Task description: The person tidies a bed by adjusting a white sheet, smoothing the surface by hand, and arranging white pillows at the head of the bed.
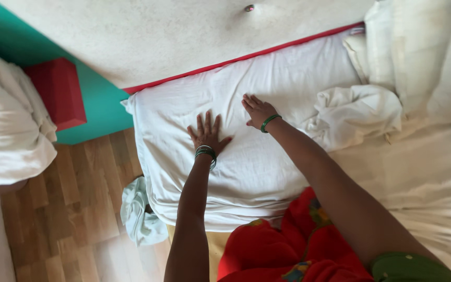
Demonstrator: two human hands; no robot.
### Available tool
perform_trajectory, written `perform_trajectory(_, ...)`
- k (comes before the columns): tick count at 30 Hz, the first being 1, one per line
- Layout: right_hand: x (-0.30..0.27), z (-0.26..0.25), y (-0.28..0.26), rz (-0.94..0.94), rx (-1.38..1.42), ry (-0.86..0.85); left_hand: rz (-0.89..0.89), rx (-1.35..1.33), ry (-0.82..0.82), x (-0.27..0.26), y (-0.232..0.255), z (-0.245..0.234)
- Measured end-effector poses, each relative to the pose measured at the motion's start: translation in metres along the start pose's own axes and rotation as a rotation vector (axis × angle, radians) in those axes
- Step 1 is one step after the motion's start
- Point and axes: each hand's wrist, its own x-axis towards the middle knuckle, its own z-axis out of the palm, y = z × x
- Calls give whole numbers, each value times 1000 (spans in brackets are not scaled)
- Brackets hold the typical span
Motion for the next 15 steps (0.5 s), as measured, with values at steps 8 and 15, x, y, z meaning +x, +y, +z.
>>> perform_trajectory(8,-54,6,75,146,-111,-174,29,50,103,-11,4,0)
perform_trajectory(15,-86,26,122,189,-111,-138,58,36,203,-6,1,21)
